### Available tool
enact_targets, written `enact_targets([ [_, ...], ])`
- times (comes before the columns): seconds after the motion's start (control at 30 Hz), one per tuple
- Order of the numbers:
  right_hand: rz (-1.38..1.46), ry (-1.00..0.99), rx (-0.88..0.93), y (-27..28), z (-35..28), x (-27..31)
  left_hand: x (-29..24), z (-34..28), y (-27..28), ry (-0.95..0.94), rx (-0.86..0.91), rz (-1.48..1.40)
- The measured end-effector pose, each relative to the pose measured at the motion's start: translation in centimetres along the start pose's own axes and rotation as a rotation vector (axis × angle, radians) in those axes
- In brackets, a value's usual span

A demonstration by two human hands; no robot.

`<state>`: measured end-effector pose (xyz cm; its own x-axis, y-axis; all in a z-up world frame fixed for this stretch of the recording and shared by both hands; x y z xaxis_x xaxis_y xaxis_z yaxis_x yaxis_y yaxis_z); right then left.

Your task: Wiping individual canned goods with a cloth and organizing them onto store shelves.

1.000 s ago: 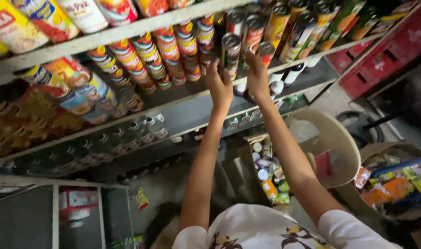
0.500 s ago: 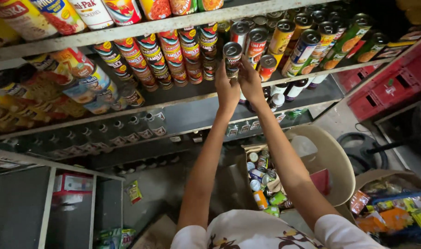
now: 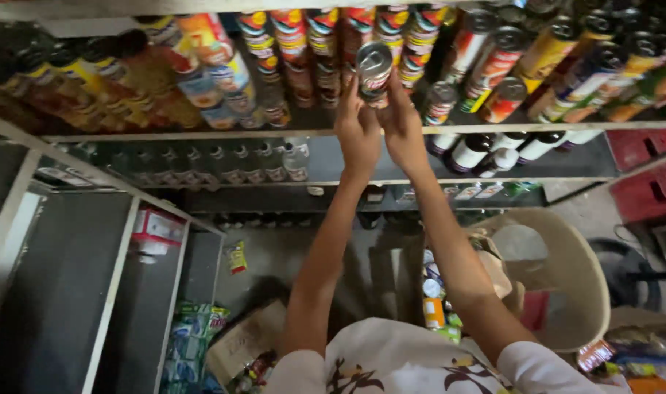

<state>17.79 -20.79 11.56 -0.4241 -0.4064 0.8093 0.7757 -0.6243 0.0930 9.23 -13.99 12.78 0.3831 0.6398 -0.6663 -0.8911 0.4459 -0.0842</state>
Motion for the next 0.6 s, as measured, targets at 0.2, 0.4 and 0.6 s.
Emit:
enact_targets([
  [0.2,0.262,-0.072,0.141,-8.6,1.4,-3.9,2.6,1.4,9.1,-0.085,-0.099,0.236],
  [0.4,0.587,-0.233,0.304,-15.1,3.7,-4.6,5.1,4.3,15.4,0.105,-0.024,0.275],
  [0.6,0.242,-0.121,0.291,-16.7,4.8,-4.7,9.2,4.8,18.2,-0.069,-0.023,0.401],
])
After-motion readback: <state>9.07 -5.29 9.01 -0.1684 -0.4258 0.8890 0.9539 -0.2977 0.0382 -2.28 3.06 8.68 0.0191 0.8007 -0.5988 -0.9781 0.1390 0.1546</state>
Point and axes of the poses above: each hand's wrist, its own z-axis towards the middle knuckle, its own y-axis out of the back of the hand, x = y × z, the point moved 2 cm from there along z, towards the middle knuckle, and after that the axes turned 7 degrees about -y, right-handed, at the moved point
